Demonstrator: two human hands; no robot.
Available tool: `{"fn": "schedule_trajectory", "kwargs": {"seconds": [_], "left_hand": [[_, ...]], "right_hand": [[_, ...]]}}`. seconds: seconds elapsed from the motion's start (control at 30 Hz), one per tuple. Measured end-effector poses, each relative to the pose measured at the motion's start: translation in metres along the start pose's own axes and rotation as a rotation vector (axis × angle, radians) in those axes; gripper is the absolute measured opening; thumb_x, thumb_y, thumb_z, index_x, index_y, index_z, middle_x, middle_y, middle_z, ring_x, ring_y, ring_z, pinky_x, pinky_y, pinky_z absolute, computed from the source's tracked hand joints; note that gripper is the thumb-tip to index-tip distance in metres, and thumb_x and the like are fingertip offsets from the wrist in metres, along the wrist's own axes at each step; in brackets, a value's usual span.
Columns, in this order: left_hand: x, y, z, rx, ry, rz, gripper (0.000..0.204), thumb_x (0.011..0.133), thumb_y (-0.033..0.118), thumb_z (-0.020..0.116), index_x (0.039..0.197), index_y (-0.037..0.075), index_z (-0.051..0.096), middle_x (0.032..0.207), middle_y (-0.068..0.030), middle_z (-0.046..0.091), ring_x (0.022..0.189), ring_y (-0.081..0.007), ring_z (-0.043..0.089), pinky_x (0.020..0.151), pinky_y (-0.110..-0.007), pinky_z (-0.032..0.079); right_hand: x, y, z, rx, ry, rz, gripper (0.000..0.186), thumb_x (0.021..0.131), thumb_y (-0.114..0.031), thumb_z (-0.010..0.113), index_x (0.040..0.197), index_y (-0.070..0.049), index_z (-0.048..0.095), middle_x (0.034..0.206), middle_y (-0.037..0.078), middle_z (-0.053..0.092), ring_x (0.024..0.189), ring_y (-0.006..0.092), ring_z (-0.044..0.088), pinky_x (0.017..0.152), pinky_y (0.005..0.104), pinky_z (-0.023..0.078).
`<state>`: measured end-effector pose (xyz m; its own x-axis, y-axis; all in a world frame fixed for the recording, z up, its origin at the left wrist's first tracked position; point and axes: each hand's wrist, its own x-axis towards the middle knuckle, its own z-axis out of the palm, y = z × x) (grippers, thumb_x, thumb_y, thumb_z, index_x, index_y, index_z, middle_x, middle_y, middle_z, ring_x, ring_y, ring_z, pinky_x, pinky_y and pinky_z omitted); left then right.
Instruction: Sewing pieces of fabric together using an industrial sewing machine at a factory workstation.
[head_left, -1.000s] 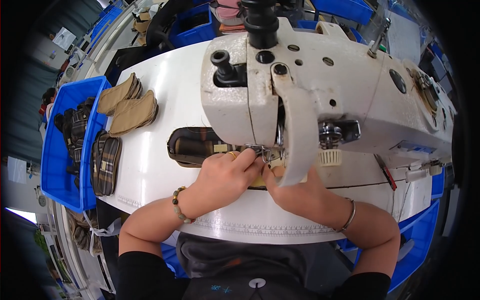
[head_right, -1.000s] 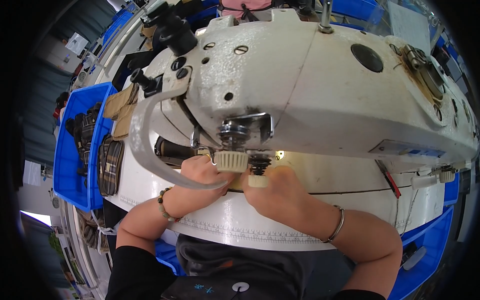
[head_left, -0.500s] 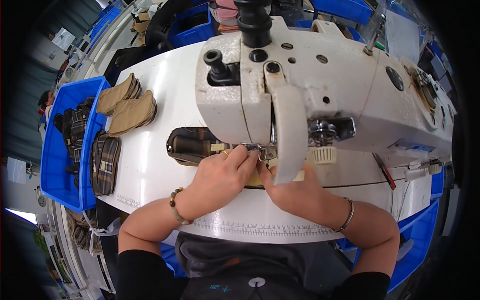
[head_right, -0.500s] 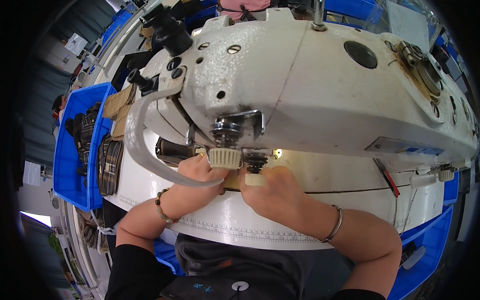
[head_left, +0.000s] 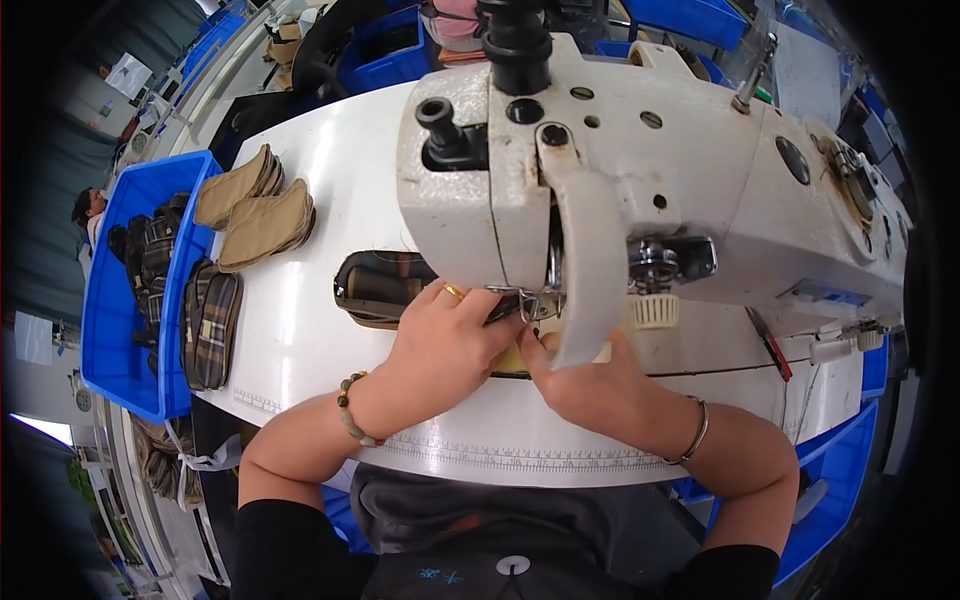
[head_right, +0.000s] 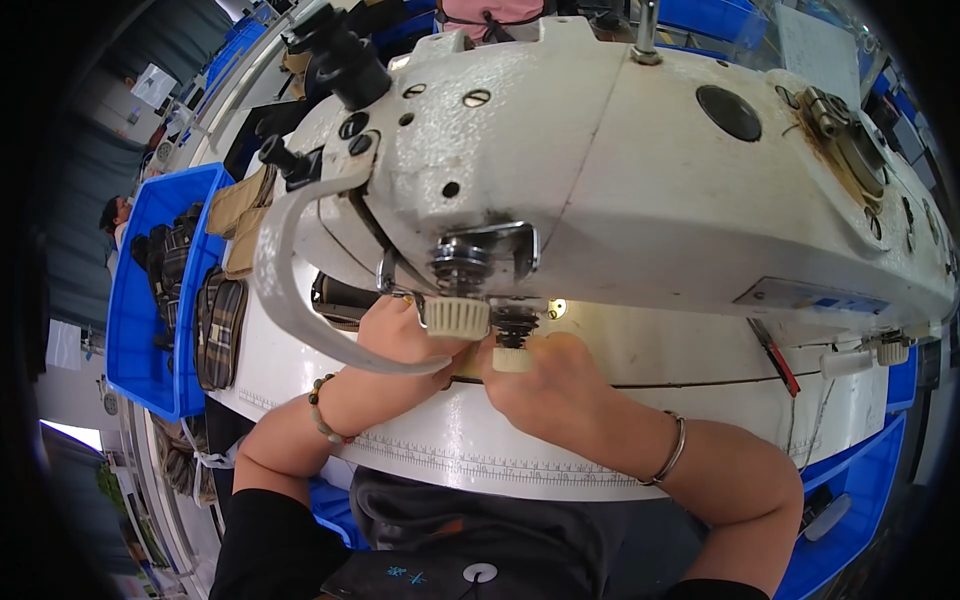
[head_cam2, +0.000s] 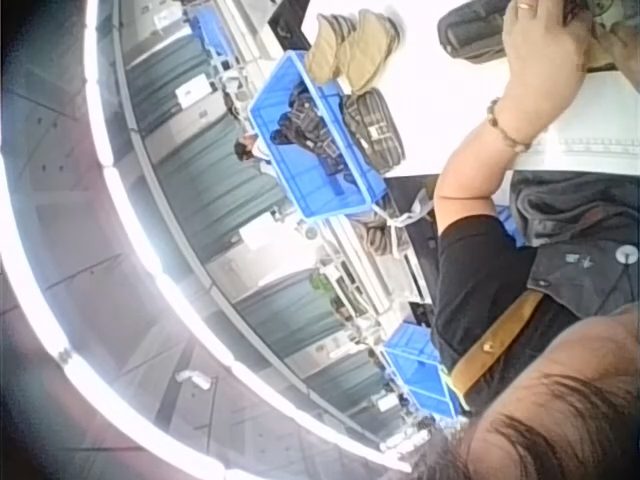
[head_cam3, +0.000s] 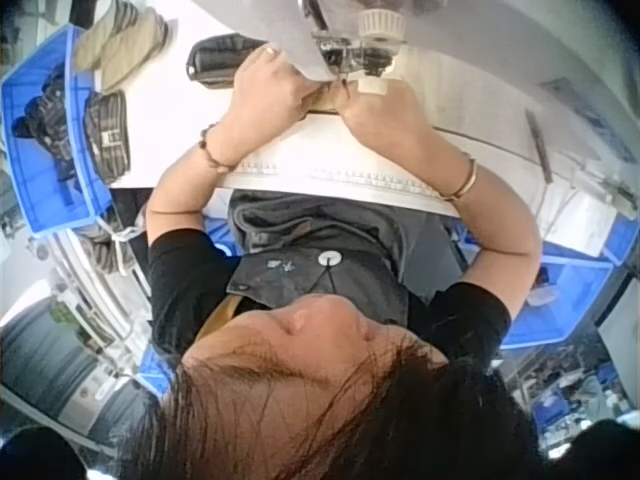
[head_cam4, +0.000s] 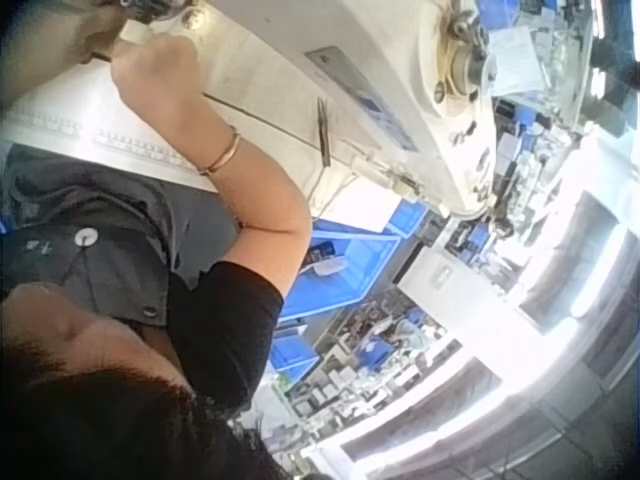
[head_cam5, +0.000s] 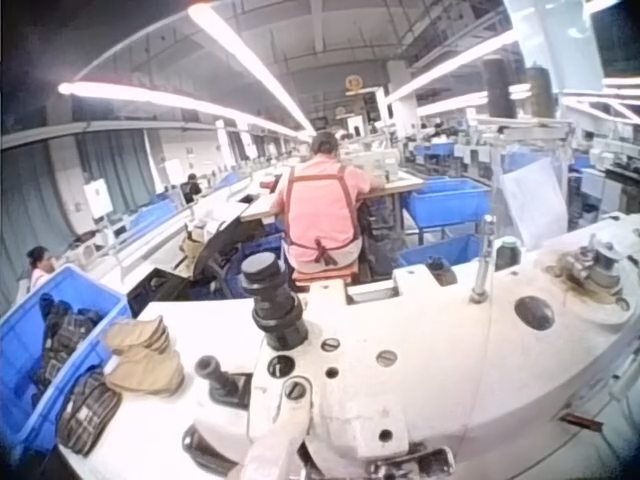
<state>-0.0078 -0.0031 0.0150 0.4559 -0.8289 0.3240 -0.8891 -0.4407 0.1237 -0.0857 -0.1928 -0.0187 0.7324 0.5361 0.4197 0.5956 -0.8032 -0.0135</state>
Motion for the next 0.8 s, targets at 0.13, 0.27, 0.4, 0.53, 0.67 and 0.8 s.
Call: {"fn": "schedule_trajectory", "kwargs": {"seconds": [0.13,0.27,0.4,0.53,0.67,0.8], "left_hand": [[-0.003,-0.002,-0.002,-0.058,-0.062,-0.053,0.023,0.075,0.014,0.076,0.099,0.013,0.077,0.097,-0.0034,0.065,0.082,-0.0232,0.064,0.069,-0.034,0.054],[-0.002,-0.003,-0.005,-0.134,-0.106,-0.077,0.025,0.077,0.013,0.075,0.102,0.013,0.076,0.098,-0.0049,0.067,0.080,-0.0252,0.065,0.070,-0.035,0.054],[0.002,-0.003,-0.006,-0.147,-0.129,-0.071,0.026,0.077,0.013,0.075,0.103,0.012,0.076,0.097,-0.0052,0.067,0.079,-0.0256,0.066,0.066,-0.035,0.055],[0.003,-0.002,-0.007,-0.121,-0.119,-0.076,0.026,0.077,0.014,0.074,0.103,0.012,0.076,0.094,-0.0047,0.068,0.078,-0.0260,0.066,0.063,-0.036,0.055],[0.007,0.000,-0.007,-0.092,-0.119,-0.101,0.026,0.078,0.015,0.073,0.104,0.011,0.075,0.087,-0.0049,0.068,0.077,-0.0269,0.067,0.061,-0.037,0.055],[0.010,-0.001,-0.001,-0.099,-0.040,-0.098,0.012,0.075,0.012,0.072,0.086,0.009,0.071,0.079,-0.0103,0.067,0.068,-0.0313,0.067,0.057,-0.042,0.053]], "right_hand": [[-0.001,0.000,0.005,0.001,0.037,0.003,0.033,0.071,-0.007,0.064,0.102,0.005,0.068,0.069,0.010,0.065,0.057,0.0206,0.065,0.048,0.0348,0.049],[-0.001,-0.001,0.007,0.039,0.037,0.043,0.029,0.070,-0.007,0.064,0.097,0.003,0.067,0.070,0.010,0.065,0.057,0.0211,0.065,0.048,0.0356,0.050],[-0.003,-0.001,0.007,0.028,0.048,0.060,0.028,0.071,-0.008,0.064,0.097,0.003,0.067,0.070,0.010,0.065,0.057,0.0218,0.065,0.049,0.0359,0.050],[0.002,-0.001,0.002,0.003,0.065,0.037,0.028,0.071,-0.008,0.065,0.098,0.002,0.067,0.068,0.010,0.064,0.057,0.0231,0.065,0.049,0.0367,0.050],[0.000,0.004,0.004,-0.049,-0.043,0.048,0.024,0.076,-0.009,0.065,0.098,0.000,0.068,0.063,0.010,0.062,0.057,0.0266,0.065,0.049,0.0399,0.050],[0.001,0.003,0.017,0.436,0.106,0.363,0.013,0.084,-0.011,0.064,0.092,-0.003,0.070,0.061,0.012,0.061,0.057,0.0302,0.065,0.049,0.0431,0.050]]}}
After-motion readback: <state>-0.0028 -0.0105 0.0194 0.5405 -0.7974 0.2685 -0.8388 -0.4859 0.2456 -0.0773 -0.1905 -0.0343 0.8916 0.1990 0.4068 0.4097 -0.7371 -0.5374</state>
